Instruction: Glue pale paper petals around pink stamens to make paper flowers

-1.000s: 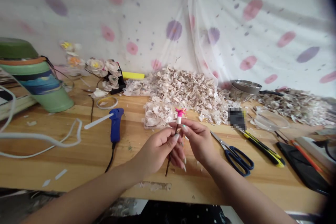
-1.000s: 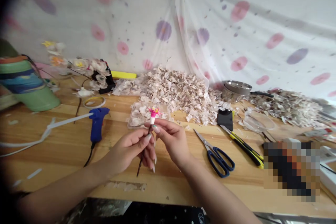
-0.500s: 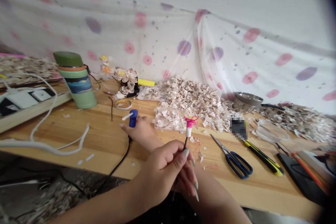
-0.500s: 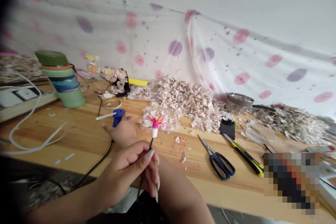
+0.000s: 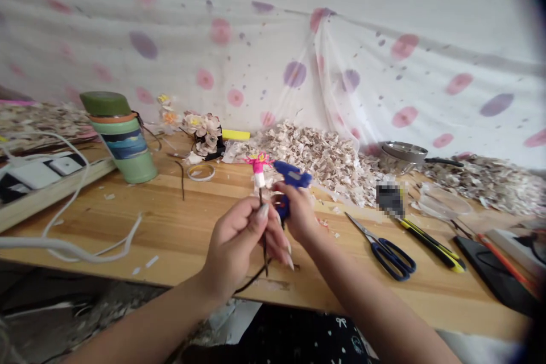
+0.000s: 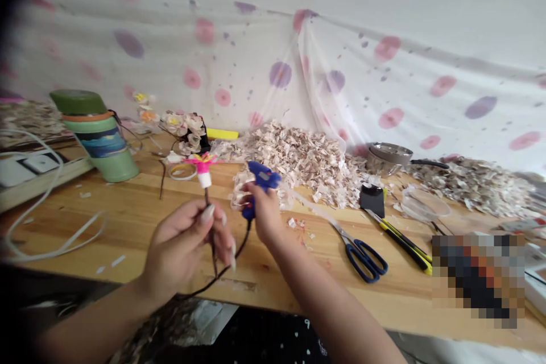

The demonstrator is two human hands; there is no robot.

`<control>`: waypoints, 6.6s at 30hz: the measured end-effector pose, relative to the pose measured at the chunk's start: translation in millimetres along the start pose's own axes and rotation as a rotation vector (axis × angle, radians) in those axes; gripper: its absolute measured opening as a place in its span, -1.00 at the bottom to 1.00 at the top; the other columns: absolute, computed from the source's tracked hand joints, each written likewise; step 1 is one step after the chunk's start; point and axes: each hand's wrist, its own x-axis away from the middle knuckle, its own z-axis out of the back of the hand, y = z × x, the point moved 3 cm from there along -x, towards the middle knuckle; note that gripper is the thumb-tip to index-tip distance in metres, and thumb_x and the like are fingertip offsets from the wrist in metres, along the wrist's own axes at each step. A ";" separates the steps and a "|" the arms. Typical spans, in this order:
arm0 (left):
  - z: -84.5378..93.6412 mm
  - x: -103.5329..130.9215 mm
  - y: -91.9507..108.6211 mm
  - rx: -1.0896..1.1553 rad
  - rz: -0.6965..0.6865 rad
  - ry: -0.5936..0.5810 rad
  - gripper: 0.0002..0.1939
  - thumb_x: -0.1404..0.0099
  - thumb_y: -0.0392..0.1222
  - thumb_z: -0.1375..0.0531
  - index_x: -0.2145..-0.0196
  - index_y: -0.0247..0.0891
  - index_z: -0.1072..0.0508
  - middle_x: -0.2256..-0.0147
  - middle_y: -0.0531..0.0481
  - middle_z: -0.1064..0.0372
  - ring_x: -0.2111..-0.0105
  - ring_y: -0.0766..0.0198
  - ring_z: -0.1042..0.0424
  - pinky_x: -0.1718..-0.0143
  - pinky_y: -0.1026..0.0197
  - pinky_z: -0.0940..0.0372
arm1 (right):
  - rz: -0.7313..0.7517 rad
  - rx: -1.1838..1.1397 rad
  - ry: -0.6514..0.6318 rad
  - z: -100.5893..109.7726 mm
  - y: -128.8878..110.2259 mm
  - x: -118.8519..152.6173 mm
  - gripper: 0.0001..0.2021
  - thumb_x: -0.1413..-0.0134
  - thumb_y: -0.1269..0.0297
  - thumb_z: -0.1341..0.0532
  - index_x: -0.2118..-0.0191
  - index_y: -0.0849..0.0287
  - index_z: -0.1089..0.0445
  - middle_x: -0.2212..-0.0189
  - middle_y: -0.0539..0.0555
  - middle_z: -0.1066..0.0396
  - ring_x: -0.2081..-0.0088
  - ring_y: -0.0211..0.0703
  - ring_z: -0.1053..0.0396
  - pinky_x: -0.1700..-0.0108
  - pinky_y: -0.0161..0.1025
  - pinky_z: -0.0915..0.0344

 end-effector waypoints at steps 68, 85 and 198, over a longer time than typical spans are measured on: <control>12.0 -53.5 -117.7 -0.427 0.228 -0.029 -0.75 -0.37 0.01 -0.12 0.28 -0.24 -0.36 0.54 0.12 -0.37 0.58 0.37 -0.47 0.51 0.37 -0.39 | 0.193 0.682 0.169 95.2 -6.3 60.8 -0.74 0.05 0.26 -0.28 0.58 0.12 -0.18 0.68 -0.11 -0.20 0.62 -0.33 -0.17 0.57 -0.36 -0.17; 14.3 -55.3 -120.1 -0.422 0.220 -0.025 -0.78 -0.38 -0.03 -0.11 0.27 -0.25 -0.37 0.52 0.14 -0.36 0.57 0.40 -0.46 0.53 0.39 -0.37 | 0.290 0.714 0.148 95.3 -7.0 64.9 -0.92 0.02 0.28 -0.29 0.42 0.12 -0.40 0.49 -0.01 -0.40 0.51 -0.22 -0.39 0.42 -0.29 -0.34; 12.8 -53.6 -118.1 -0.408 0.258 -0.036 -0.75 -0.37 0.01 -0.11 0.30 -0.23 -0.35 0.54 0.12 -0.38 0.59 0.37 -0.46 0.52 0.36 -0.38 | 0.189 0.663 0.254 96.7 0.7 59.0 -0.75 0.09 0.11 -0.29 0.54 0.11 -0.26 0.65 -0.05 -0.26 0.67 -0.28 -0.18 0.64 -0.29 -0.15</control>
